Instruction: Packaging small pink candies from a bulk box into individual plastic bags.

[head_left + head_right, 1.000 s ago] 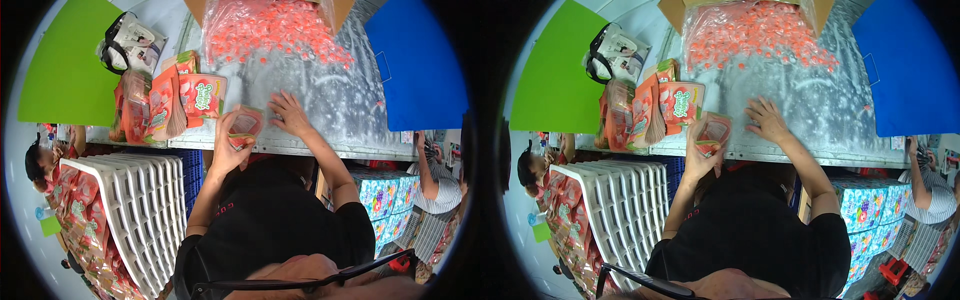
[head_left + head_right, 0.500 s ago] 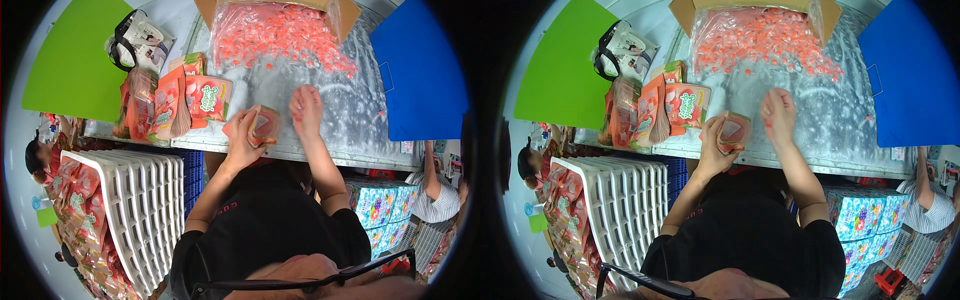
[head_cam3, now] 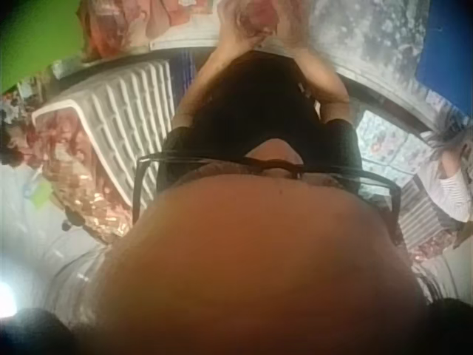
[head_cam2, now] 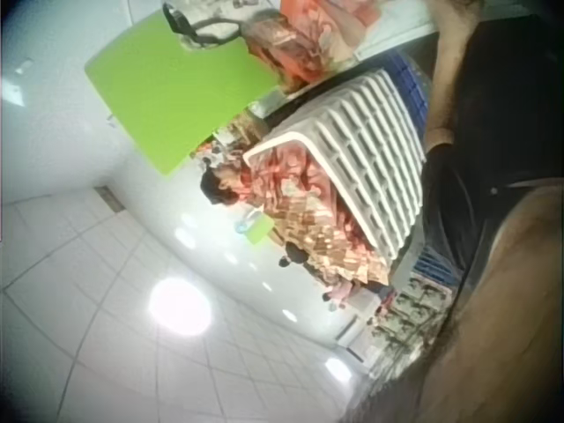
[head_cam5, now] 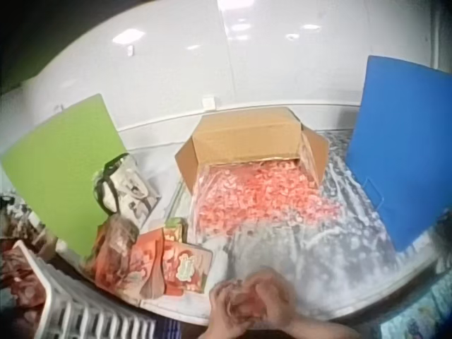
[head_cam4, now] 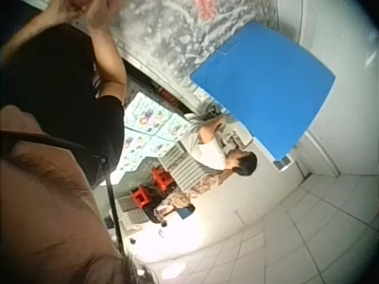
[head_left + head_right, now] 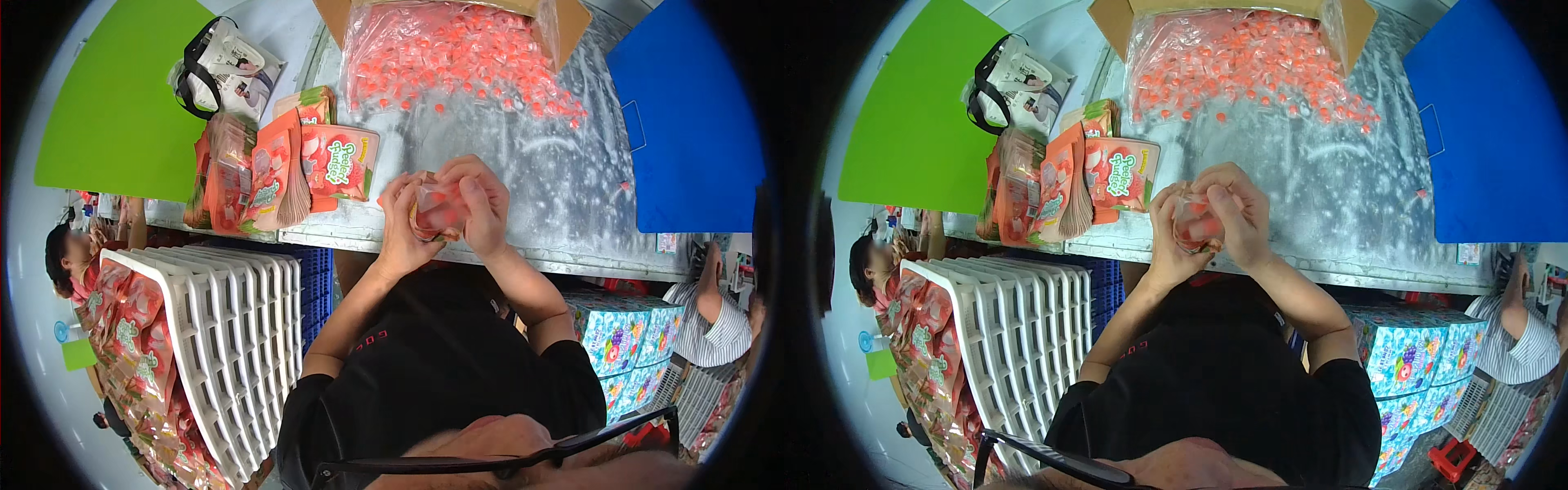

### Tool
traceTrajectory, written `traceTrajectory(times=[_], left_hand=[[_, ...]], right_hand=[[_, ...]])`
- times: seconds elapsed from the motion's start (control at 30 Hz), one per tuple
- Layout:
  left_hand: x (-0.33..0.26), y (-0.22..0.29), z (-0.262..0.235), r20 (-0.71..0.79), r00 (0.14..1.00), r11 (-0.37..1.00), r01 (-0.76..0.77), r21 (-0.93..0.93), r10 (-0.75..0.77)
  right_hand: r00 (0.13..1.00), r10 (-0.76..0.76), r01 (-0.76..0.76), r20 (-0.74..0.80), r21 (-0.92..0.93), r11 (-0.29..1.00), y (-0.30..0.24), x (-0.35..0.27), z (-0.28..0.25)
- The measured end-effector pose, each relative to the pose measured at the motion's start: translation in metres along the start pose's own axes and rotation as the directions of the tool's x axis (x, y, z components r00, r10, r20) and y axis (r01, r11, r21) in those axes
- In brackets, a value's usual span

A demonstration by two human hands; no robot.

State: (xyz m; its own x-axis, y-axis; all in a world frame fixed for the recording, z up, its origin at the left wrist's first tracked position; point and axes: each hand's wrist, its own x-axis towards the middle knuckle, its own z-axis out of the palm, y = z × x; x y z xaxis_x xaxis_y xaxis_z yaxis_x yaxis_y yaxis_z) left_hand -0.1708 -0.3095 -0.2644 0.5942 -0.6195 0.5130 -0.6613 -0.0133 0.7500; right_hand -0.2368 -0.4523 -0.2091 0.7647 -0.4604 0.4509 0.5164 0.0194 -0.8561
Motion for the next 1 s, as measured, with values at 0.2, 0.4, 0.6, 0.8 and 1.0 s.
traceTrajectory(times=[0.2, 0.4, 0.6, 0.8, 1.0], left_hand=[[-0.003, -0.006, 0.002, -0.001, 1.000, 1.000, 0.001, 0.024, -0.001], [-0.001, -0.008, 0.002, -0.044, 0.999, 1.000, 0.002, 0.003, -0.002], [-0.011, -0.002, -0.015, -0.081, 0.996, 0.997, 0.044, 0.061, -0.039], [-0.018, 0.001, -0.023, -0.061, 0.993, 0.993, 0.109, 0.053, -0.106], [-0.024, 0.002, -0.031, -0.064, 0.987, 0.986, 0.154, 0.069, -0.150]], right_hand=[[0.980, -0.139, 0.162, 0.142, -0.165, 0.973, -0.018, 0.006, 0.000], [0.984, -0.173, 0.174, 0.033, -0.318, 0.932, -0.007, 0.016, -0.031], [0.913, -0.305, -0.237, -0.271, -0.961, 0.143, 0.122, 0.090, -0.229], [0.970, 0.001, -0.241, -0.243, -0.961, -0.139, 0.180, 0.096, -0.296], [0.942, 0.226, -0.334, -0.250, -0.786, 0.521, 0.172, 0.049, -0.223]])
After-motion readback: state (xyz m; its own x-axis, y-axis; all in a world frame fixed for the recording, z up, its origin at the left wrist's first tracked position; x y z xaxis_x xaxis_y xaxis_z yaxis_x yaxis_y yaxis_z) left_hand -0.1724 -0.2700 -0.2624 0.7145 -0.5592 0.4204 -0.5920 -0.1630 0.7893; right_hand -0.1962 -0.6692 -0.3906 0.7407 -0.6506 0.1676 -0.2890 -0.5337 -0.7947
